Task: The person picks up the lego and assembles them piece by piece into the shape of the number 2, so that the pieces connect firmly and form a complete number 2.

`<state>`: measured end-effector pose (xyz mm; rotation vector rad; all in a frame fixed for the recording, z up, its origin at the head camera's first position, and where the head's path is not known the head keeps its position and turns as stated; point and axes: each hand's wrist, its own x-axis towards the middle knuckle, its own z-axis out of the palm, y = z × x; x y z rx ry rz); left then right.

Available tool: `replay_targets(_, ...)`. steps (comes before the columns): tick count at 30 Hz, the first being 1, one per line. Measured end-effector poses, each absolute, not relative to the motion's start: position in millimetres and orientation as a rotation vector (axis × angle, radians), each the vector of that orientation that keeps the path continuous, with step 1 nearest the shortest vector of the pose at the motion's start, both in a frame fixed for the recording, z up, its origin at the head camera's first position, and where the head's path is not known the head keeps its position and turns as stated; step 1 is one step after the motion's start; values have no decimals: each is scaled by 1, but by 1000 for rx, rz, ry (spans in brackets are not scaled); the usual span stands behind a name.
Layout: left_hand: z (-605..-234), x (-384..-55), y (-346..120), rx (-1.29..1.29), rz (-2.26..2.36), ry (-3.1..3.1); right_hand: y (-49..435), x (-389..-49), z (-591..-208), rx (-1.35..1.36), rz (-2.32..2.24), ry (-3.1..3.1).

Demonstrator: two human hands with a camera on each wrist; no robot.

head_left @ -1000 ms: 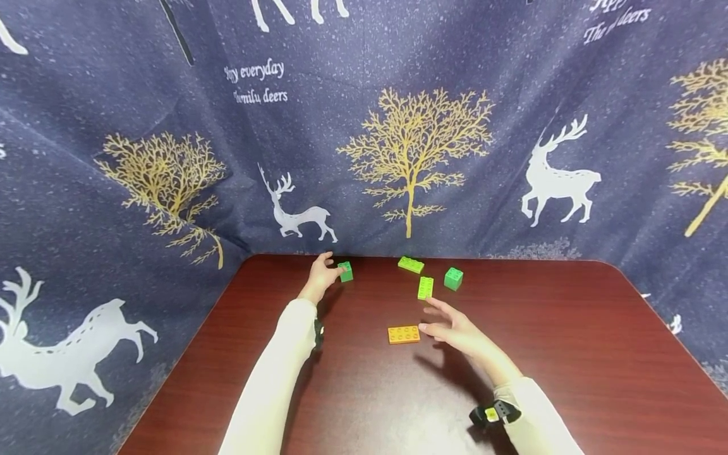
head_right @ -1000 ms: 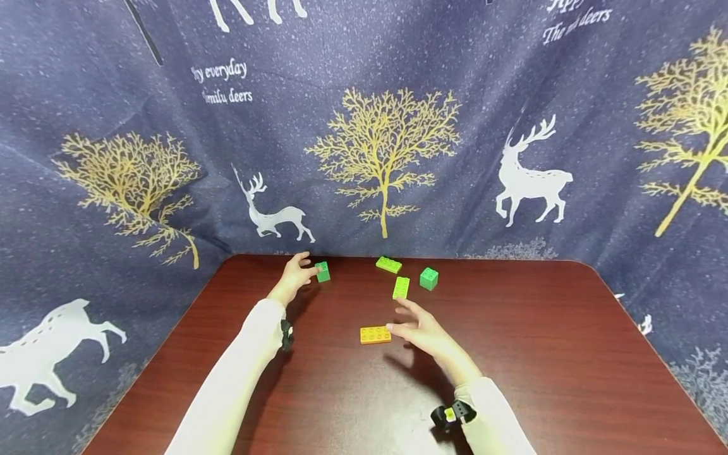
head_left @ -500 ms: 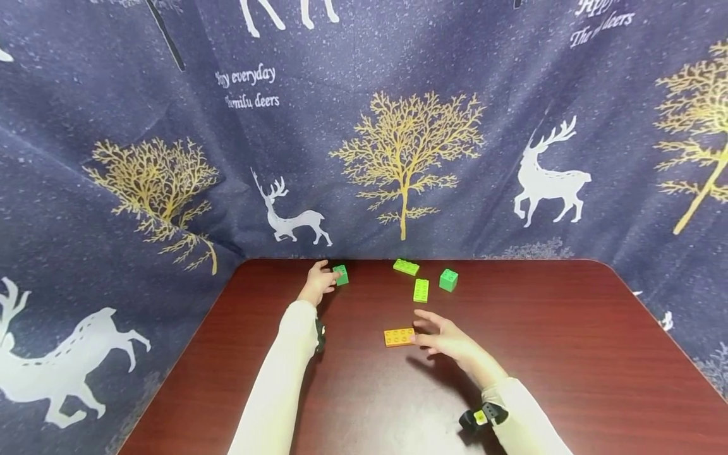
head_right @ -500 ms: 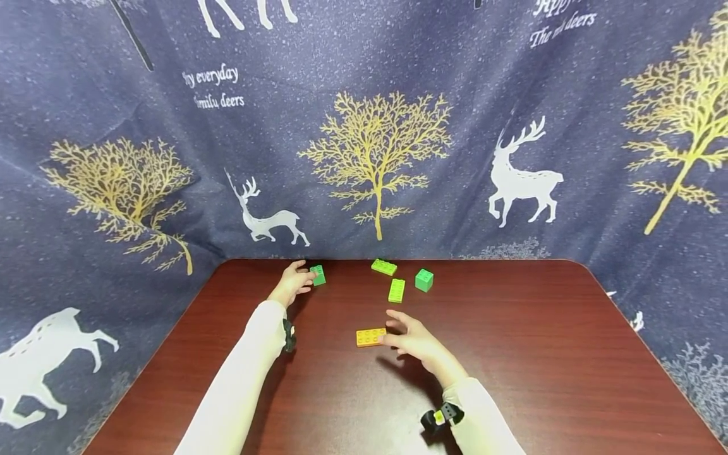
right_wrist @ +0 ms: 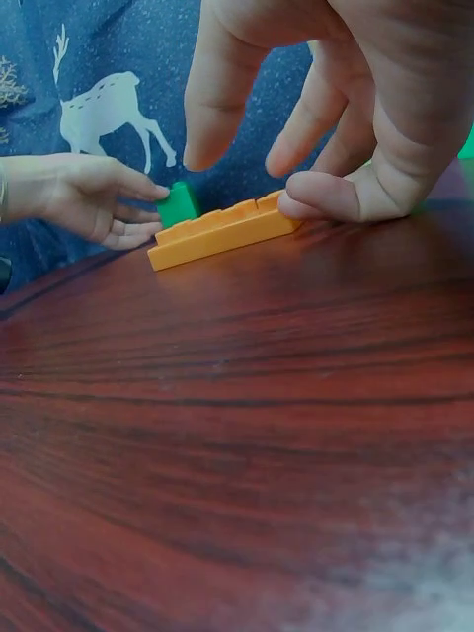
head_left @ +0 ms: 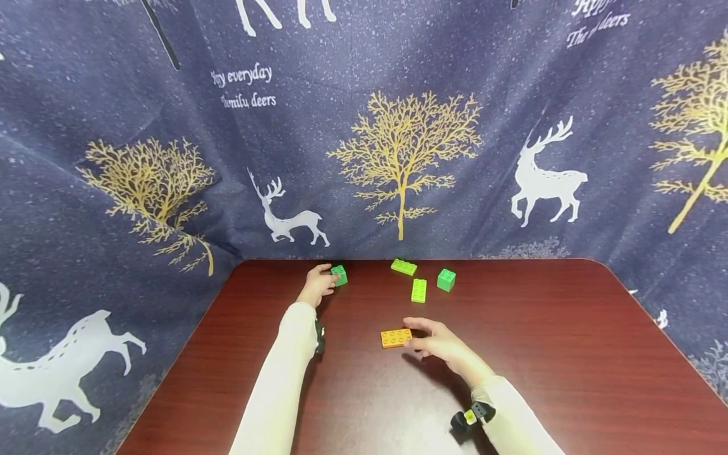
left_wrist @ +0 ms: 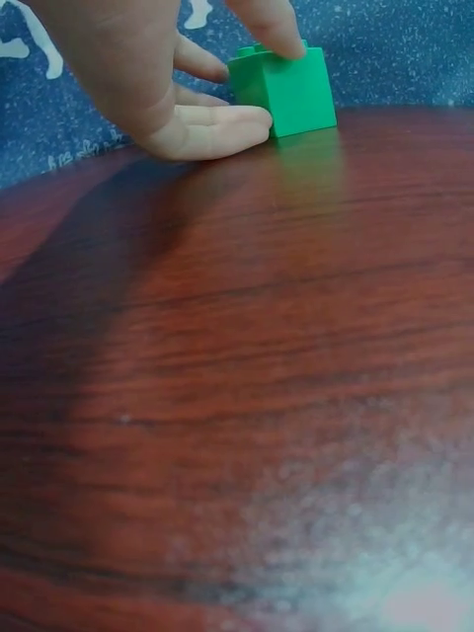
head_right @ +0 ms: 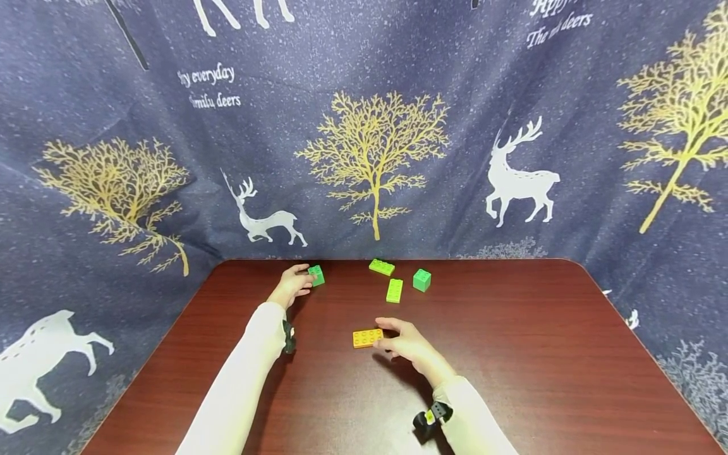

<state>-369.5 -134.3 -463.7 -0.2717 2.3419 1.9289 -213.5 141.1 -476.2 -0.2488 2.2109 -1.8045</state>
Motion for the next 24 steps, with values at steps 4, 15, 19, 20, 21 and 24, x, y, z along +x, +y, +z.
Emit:
replay_targets(4, -468, -374, -135, -306, 1915, 2346, 138, -215, -477, -262, -1811, 2239)
replay_targets(15, -477, -380, -136, -313, 1945, 2357, 129, -222, -483, -170, -1778, 2348)
replay_targets(19, -475, -376, -135, -296, 1932, 2383, 127, -221, -482, -182, -1751, 2423)
replay_targets(20, -475, -377, -135, -302, 1931, 2376, 126, -221, -481, -190, -1744, 2442)
replay_targets(21, -476, -379, -135, -308, 1938, 2362, 126, -221, -481, -196, -1737, 2463)
replay_targets(24, -483, -388, -139, -287, 1948, 2350, 126, -222, -481, -210, -1703, 2522)
